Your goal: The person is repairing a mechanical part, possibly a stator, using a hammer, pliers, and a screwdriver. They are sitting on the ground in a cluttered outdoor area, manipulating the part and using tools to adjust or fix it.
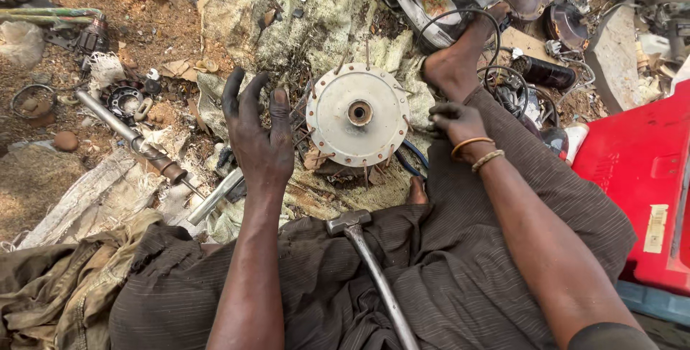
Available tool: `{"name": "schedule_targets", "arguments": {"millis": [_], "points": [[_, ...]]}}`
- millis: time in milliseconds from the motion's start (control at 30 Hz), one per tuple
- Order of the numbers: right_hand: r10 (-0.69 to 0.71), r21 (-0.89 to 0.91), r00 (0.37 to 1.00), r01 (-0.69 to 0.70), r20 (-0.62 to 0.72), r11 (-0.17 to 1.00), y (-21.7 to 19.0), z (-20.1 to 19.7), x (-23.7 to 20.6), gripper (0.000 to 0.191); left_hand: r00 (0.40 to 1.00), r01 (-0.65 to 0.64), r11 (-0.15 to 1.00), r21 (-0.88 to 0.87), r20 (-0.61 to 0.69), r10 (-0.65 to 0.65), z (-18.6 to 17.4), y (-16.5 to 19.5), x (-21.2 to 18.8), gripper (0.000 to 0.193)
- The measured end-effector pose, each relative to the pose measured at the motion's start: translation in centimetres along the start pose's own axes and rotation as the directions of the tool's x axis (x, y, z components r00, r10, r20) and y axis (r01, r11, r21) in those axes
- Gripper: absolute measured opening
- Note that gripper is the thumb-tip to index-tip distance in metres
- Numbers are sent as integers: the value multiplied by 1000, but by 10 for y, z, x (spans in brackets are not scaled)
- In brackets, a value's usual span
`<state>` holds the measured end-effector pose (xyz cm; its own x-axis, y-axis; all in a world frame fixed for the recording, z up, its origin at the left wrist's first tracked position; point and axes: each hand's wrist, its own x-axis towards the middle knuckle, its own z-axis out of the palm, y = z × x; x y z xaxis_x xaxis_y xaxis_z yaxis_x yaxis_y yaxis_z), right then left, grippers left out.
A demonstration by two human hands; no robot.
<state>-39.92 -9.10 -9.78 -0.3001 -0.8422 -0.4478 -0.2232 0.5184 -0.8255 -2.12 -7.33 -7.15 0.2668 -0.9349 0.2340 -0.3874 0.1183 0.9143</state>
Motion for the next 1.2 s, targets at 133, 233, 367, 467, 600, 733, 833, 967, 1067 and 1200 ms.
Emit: {"name": "schedule_targets", "arguments": {"millis": [133, 233, 367, 467, 600, 733, 833, 967, 1067, 1200], "points": [[-4, -220, 999, 13, 41, 975, 17, 45, 17, 37, 999, 36, 999, -9, -4, -36, -4, -2, -2, 55], [-197, -490, 975, 221, 100, 843, 21, 74, 36, 36, 998, 60, 998, 24, 7, -60, 0, -5, 3, 54], [-329, -546, 944, 270, -12, 793, 29, 82, 50, 39, 999, 30, 999, 17, 32, -30, 7, -7, 9, 56], [-446, -574, 895, 359, -13, 736, 35, 78, 54, 41, 998, 12, 998, 61, 64, -16, 11, -7, 11, 58], [-42, -270, 976, -17, -212, 963, 36, 66, 52, 41, 994, -38, 994, 100, 107, 27, 15, -10, 7, 59], [195, 775, 970, -233, 144, 588, 32, 28, 33, 21, 993, -55, 992, 115, 109, 42, 15, -8, 1, 56], [71, 783, 997, -78, 43, 617, 16, 5, -9, 22, 988, -63, 998, 29, 141, 58, 19, 4, -7, 55], [-105, 703, 994, 92, -25, 705, -8, 1, -91, 49, 921, 51, 992, -115, 389, -2, 40, 31, -31, 52], [-292, 670, 955, 185, 50, 719, -19, 20, -147, 55, 817, 222, 946, -236, 575, -49, 58, 50, -55, 50], [-321, 591, 938, 186, 131, 785, -20, 53, -185, 46, 741, 483, 676, -556, 671, 22, 62, 60, -73, 56]]}}
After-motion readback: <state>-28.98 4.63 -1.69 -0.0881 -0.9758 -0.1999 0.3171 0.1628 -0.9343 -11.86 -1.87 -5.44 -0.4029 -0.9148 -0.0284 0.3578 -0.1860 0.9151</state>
